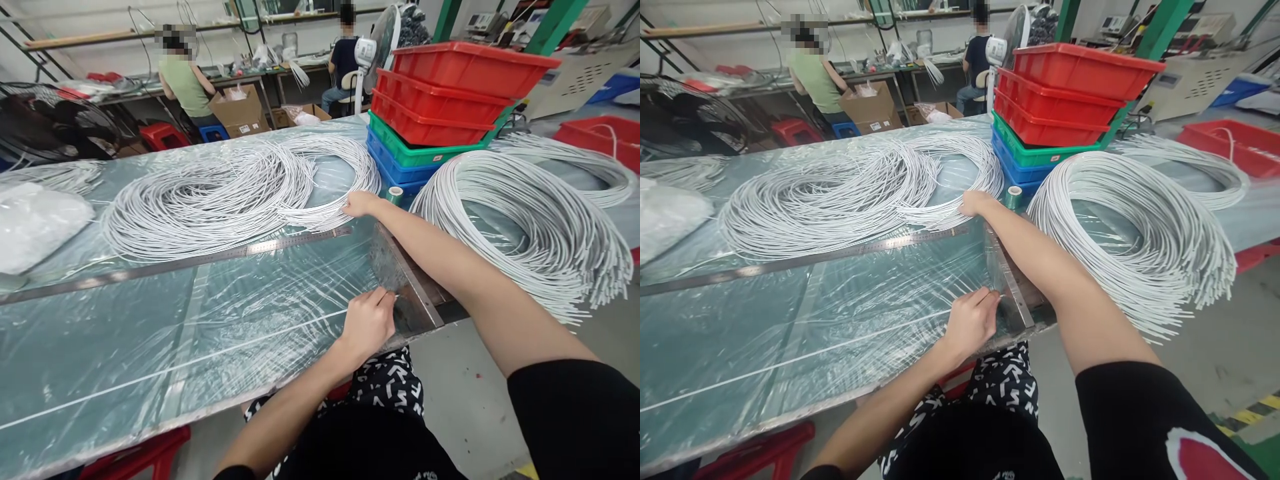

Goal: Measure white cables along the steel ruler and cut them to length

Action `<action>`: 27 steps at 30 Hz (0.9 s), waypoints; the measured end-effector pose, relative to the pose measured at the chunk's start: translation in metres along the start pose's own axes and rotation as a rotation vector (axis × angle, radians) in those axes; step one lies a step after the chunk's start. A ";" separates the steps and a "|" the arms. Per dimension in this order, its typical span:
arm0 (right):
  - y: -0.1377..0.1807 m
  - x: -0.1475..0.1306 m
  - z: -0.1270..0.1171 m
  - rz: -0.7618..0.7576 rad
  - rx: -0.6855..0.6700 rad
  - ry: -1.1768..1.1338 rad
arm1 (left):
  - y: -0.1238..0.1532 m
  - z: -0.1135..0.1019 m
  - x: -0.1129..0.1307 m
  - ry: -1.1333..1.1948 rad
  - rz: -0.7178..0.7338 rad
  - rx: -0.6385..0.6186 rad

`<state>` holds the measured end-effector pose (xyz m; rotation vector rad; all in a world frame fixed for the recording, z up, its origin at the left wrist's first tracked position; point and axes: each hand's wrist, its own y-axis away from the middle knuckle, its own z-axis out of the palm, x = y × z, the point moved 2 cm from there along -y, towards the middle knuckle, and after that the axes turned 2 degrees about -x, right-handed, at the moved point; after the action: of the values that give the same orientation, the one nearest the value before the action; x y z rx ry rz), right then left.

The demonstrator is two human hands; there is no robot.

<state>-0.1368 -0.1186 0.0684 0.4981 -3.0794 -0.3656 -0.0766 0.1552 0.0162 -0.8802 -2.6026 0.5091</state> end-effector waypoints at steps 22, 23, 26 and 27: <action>0.000 0.000 0.001 -0.003 -0.070 0.031 | 0.000 -0.001 0.001 0.020 -0.001 0.038; -0.001 0.000 0.001 -0.004 -0.071 0.033 | 0.000 -0.001 0.001 0.022 -0.004 0.034; -0.001 0.001 0.002 -0.007 -0.072 0.035 | 0.000 -0.001 0.002 0.020 -0.008 0.040; -0.001 0.001 0.002 -0.007 -0.072 0.035 | -0.001 -0.001 0.002 0.016 -0.009 0.046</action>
<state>-0.1371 -0.1194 0.0661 0.5078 -3.0193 -0.4612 -0.0782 0.1563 0.0175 -0.8545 -2.5685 0.5544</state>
